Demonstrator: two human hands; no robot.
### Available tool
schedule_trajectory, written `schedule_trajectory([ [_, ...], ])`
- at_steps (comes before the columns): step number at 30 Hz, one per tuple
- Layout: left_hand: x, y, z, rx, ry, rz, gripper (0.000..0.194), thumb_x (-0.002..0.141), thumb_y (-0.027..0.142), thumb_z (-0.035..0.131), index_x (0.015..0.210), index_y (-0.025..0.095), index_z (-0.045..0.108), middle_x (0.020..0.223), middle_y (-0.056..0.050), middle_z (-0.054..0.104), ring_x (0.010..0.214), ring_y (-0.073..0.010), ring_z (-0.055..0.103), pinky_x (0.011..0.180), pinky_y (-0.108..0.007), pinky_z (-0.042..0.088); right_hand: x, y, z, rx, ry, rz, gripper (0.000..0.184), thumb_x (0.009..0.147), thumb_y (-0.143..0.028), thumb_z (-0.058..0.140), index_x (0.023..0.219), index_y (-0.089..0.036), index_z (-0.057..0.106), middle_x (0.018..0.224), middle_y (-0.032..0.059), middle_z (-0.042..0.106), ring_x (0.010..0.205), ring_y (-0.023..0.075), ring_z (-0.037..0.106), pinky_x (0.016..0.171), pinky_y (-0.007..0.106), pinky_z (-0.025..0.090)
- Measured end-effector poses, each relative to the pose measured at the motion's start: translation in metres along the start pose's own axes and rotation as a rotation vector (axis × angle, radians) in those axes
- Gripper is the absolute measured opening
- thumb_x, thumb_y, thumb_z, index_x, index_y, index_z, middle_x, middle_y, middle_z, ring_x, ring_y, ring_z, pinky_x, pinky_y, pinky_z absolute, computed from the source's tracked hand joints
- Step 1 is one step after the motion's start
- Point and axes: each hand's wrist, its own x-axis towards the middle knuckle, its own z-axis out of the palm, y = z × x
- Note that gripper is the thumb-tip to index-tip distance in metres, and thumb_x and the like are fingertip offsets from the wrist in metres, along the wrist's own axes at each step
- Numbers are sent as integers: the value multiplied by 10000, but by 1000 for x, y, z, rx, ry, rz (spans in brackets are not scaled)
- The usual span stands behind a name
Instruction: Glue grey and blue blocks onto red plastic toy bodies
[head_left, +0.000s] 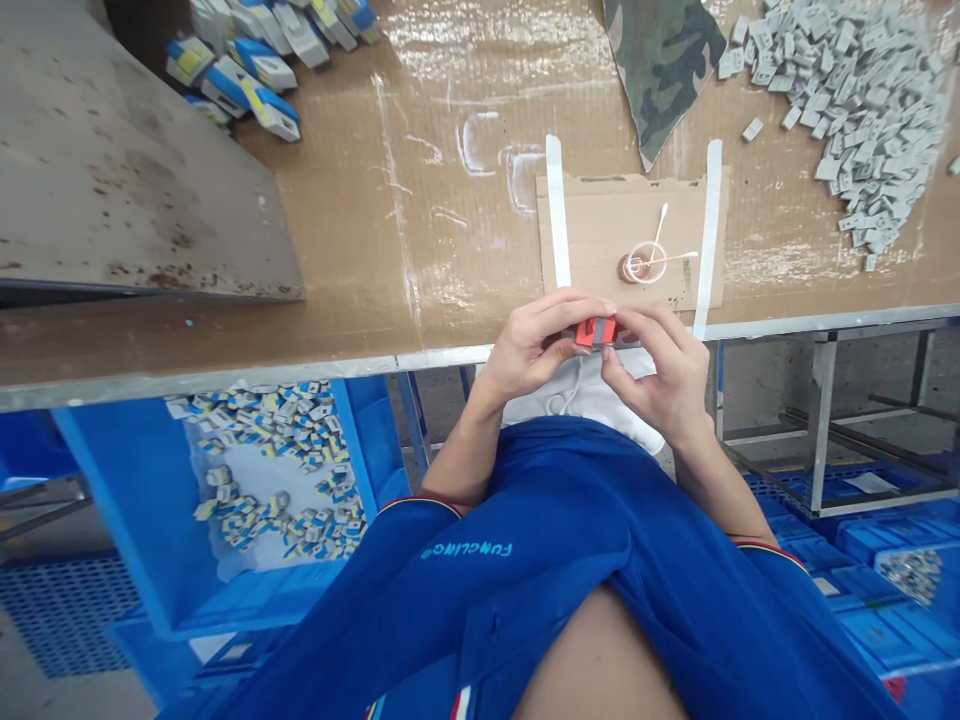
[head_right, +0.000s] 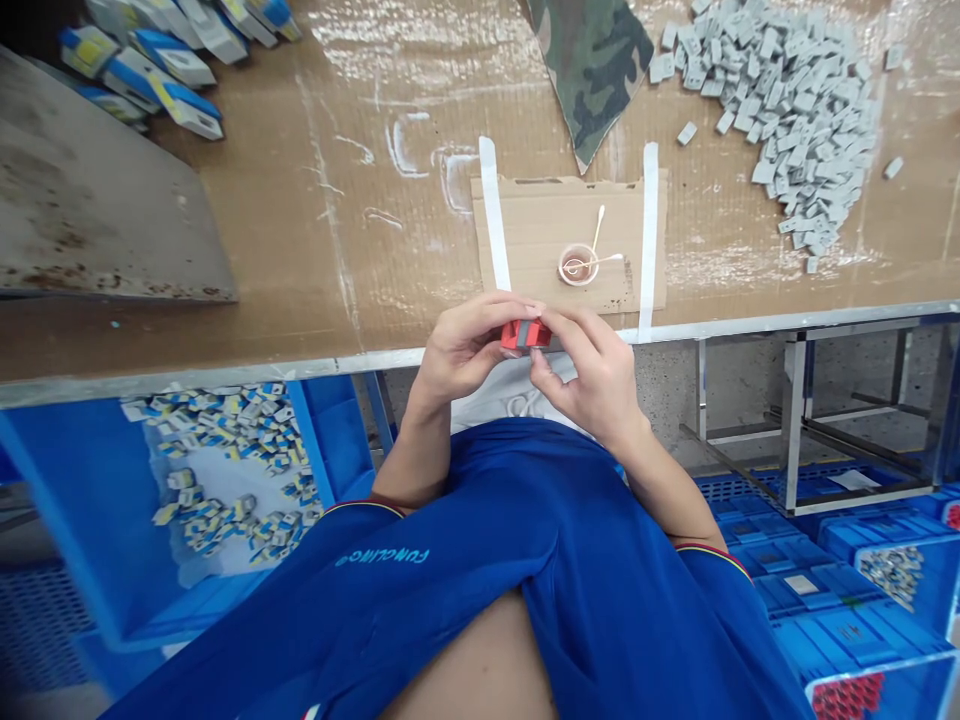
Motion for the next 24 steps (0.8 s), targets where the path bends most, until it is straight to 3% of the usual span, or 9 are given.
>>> schedule_trajectory([
  [13, -1, 0, -2, -19, -10, -9, 382, 988, 217, 687, 1367, 254, 714, 1274, -97, 780, 1217, -239, 745, 1062, -383, 604, -4, 4, 10, 53, 51, -31, 231, 955, -192, 648, 1176, -253, 677, 1047, 58, 775, 882, 206, 763, 762, 347, 649],
  [24, 2, 1, -3, -29, -35, -3, 355, 996, 309, 691, 1345, 256, 727, 1250, -117, 778, 1161, -232, 756, 1002, -361, 611, -7, 6, 0, 47, -13, -66, 288, 976, -192, 622, 1256, -240, 669, 1093, 91, 775, 965, 231, 767, 802, 371, 660],
])
